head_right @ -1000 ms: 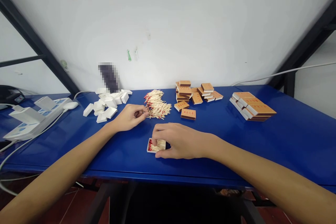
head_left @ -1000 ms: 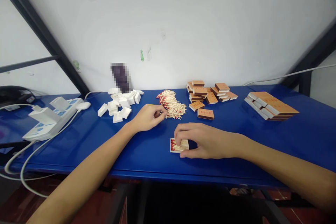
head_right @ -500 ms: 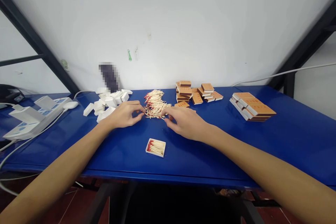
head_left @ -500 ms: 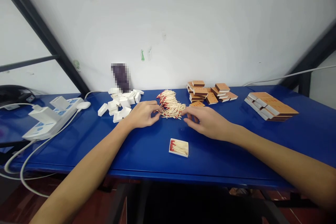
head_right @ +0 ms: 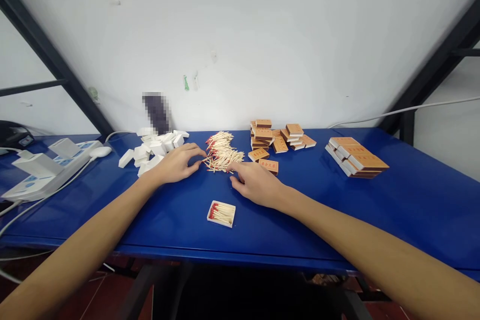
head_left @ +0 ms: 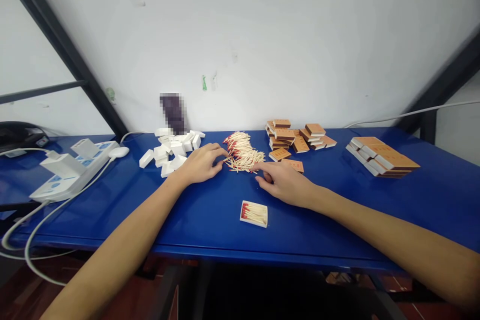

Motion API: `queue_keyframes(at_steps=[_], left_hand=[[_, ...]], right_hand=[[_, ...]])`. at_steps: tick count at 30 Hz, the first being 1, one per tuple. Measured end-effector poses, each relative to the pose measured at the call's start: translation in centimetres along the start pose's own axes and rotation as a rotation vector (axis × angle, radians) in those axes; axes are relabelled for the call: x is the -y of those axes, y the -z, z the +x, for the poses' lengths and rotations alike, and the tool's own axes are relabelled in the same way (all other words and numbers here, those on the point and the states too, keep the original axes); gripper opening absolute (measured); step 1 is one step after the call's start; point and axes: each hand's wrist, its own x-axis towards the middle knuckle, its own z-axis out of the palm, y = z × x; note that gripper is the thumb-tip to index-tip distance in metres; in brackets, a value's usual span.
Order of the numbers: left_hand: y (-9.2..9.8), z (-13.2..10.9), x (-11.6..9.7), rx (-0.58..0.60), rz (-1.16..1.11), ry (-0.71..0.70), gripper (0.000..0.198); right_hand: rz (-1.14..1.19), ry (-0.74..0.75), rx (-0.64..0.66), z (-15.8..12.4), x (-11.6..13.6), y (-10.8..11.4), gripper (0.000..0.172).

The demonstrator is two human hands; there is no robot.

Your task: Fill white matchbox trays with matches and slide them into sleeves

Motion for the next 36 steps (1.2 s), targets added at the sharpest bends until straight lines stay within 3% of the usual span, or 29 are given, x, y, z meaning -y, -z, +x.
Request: queue_keyframes(at_steps=[15, 30, 36], left_hand=[[-0.72, 0.09, -0.01, 0.099, -0.014, -0.033, 0.041], [0.01, 0.08, 0.13, 0.152, 0.027, -0.001, 0.034], [0.28, 0.06, -0.16, 0.161, 0.027, -0.011, 0.042]], right_hand=[[0.03, -0.016, 0.005, 0.0, -0.07, 0.04, 0.024], [0.029, -0.004, 0.032, 0.04, -0.14, 0.17, 0.023], [0.034, -0.01, 0.04, 0.04, 0.07, 0.37, 0.024]])
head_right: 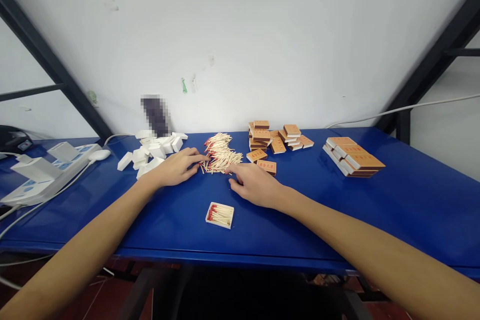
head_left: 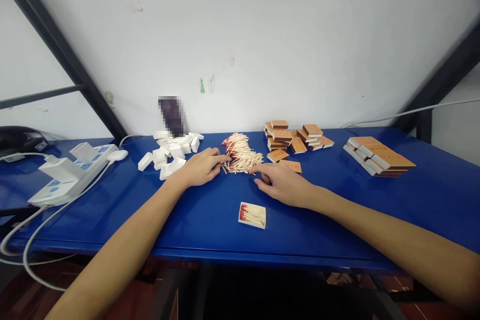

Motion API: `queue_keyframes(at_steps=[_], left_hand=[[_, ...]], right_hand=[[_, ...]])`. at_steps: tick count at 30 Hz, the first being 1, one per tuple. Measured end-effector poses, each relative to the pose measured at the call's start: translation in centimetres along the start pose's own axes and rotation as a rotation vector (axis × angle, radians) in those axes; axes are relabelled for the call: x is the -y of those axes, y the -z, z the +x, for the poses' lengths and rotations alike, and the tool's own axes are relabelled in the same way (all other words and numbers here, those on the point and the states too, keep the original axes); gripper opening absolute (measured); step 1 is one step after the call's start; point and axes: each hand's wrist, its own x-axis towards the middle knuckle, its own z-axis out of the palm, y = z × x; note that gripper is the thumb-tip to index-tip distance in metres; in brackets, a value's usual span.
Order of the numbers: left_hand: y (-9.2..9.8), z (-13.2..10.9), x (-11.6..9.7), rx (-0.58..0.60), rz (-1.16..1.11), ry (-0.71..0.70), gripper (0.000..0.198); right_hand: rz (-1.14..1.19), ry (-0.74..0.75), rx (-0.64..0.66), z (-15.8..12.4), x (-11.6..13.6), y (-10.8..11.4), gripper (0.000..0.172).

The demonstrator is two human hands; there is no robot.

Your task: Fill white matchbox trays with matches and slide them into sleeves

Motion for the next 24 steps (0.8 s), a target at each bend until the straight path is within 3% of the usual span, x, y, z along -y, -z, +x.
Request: queue_keyframes(at_steps=[14, 24], left_hand=[[0.7, -0.3, 0.7, 0.05, 0.005, 0.005, 0.031], [1.3, -0.8, 1.6, 0.05, -0.152, 0.027, 0.026]], right_hand=[[-0.013, 0.003, 0.012, 0.0, -0.1, 0.0, 0.025], [-0.009, 0.012, 0.013, -0.1, -0.1, 0.1, 0.024]])
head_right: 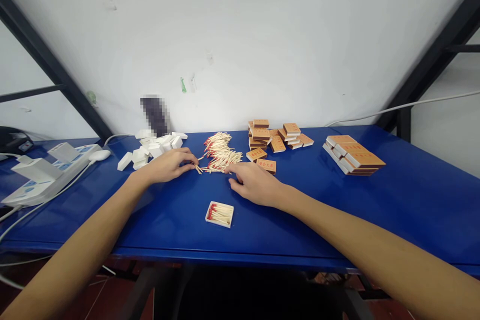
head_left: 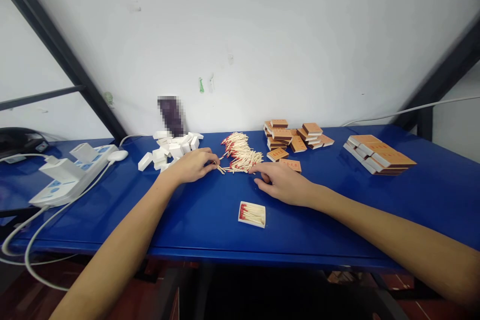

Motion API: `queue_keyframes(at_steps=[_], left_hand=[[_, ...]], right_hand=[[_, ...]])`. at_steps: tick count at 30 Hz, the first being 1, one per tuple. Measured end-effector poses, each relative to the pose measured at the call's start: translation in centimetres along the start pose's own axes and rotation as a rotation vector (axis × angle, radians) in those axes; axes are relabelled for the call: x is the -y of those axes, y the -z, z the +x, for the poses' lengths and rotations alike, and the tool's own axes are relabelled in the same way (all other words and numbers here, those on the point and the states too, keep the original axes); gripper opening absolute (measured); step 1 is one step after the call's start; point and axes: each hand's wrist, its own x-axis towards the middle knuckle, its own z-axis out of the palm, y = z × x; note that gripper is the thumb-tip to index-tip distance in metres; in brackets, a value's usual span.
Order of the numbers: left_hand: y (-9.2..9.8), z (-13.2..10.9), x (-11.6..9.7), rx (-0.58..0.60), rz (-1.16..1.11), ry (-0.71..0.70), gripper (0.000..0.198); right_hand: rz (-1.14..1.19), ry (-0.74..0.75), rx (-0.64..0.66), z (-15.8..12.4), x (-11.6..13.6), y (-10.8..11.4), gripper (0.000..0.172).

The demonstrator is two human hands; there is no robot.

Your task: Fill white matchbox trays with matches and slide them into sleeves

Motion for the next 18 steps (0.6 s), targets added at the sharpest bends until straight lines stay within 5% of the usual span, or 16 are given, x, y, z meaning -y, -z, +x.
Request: queue_keyframes(at_steps=[18], left_hand=[[0.01, -0.03, 0.85, -0.038, -0.021, 0.008, 0.023]], right_hand=[[0.011, 0.008, 0.021, 0.07, 0.25, 0.32, 0.024]])
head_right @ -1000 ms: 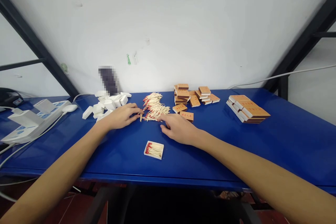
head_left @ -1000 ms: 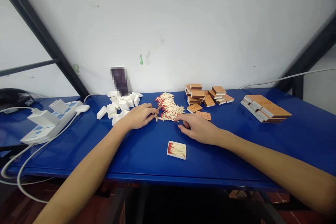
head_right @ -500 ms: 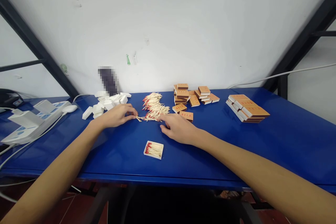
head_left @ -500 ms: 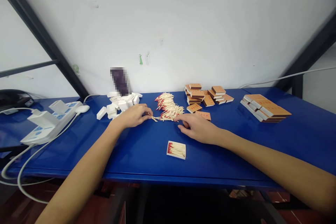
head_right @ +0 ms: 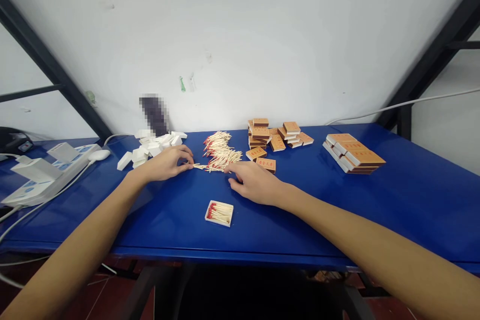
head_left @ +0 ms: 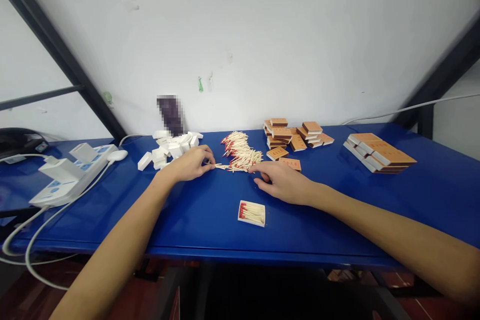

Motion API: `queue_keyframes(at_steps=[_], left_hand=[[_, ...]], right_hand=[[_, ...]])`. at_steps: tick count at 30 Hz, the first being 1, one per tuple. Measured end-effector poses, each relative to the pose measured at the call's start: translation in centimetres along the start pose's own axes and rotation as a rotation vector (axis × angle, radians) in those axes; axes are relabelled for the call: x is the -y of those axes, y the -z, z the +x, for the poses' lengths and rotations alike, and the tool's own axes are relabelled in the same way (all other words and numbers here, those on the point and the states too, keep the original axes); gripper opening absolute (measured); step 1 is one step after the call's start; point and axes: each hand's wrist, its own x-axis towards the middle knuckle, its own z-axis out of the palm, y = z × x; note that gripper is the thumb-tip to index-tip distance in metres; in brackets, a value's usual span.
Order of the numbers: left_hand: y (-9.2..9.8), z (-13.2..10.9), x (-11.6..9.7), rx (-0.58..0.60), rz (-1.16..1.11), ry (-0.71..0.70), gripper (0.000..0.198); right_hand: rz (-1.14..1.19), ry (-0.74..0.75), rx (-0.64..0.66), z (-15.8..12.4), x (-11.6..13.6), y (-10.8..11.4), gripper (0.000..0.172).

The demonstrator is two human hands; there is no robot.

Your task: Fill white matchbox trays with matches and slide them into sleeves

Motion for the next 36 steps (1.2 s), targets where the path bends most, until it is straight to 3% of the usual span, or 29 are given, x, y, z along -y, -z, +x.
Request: queue_keyframes(at_steps=[9, 20, 31, 36], left_hand=[[2.0, -0.7, -1.4, 0.115, -0.035, -0.014, 0.016], [1.6, -0.6, -5.0, 0.154, -0.14, -0.128, 0.014], [-2.8, 1.3, -7.6, -0.074, -0.238, -0.304, 0.014], [-2.4, 1.2, -7.4, -0.31, -0.261, -0.256, 0.014]], right_hand=[[-0.012, -0.001, 0.015, 0.0, 0.0, 0.0, 0.025], [-0.008, 0.015, 0.01, 0.0, 0.1, 0.1, 0.024], [0.058, 0.02, 0.006, 0.0, 0.4, 0.5, 0.025], [0.097, 0.034, -0.008, -0.2, 0.6, 0.5, 0.024]])
